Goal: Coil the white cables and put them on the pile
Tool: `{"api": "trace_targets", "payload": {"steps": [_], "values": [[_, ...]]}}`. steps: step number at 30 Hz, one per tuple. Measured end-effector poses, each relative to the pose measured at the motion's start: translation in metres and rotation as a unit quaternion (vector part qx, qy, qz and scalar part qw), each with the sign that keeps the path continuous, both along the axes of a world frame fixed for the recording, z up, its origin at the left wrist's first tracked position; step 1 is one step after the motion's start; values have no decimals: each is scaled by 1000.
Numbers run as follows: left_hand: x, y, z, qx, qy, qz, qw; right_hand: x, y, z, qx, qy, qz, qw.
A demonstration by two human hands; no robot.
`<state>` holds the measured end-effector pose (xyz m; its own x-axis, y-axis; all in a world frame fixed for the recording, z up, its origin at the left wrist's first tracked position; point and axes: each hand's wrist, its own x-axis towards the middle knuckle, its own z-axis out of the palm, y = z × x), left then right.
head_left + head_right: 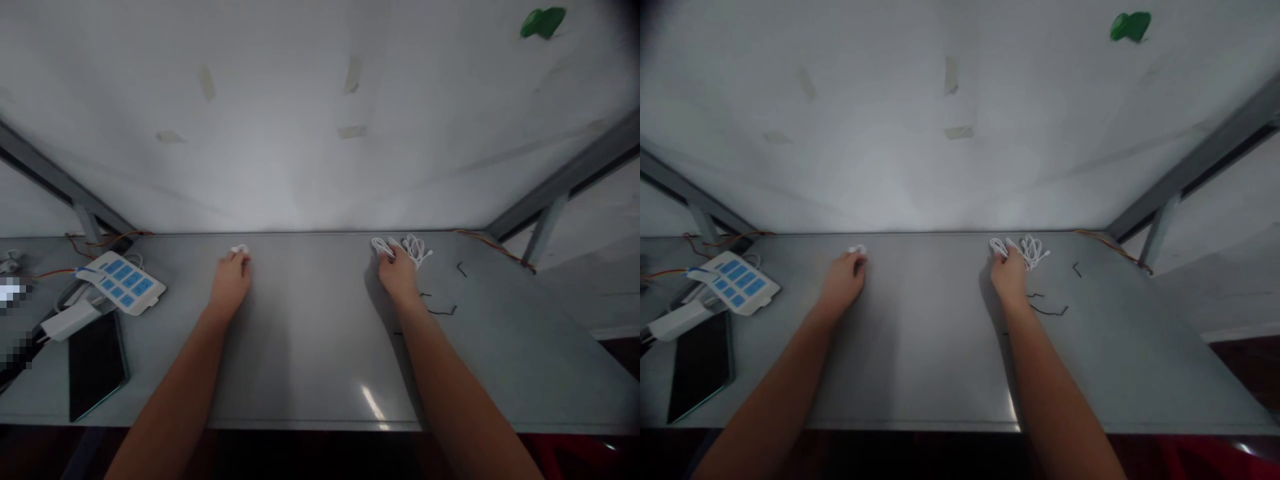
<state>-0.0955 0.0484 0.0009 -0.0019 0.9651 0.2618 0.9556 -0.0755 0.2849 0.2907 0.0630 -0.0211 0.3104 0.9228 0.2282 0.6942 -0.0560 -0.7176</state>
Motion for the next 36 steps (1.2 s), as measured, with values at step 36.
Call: {"api": "trace_targets", "payload": {"steps": [36], "values": [[92,-58,16,-47,-465,-246,849,-95,-55,51,-217,534,294,763]]}}
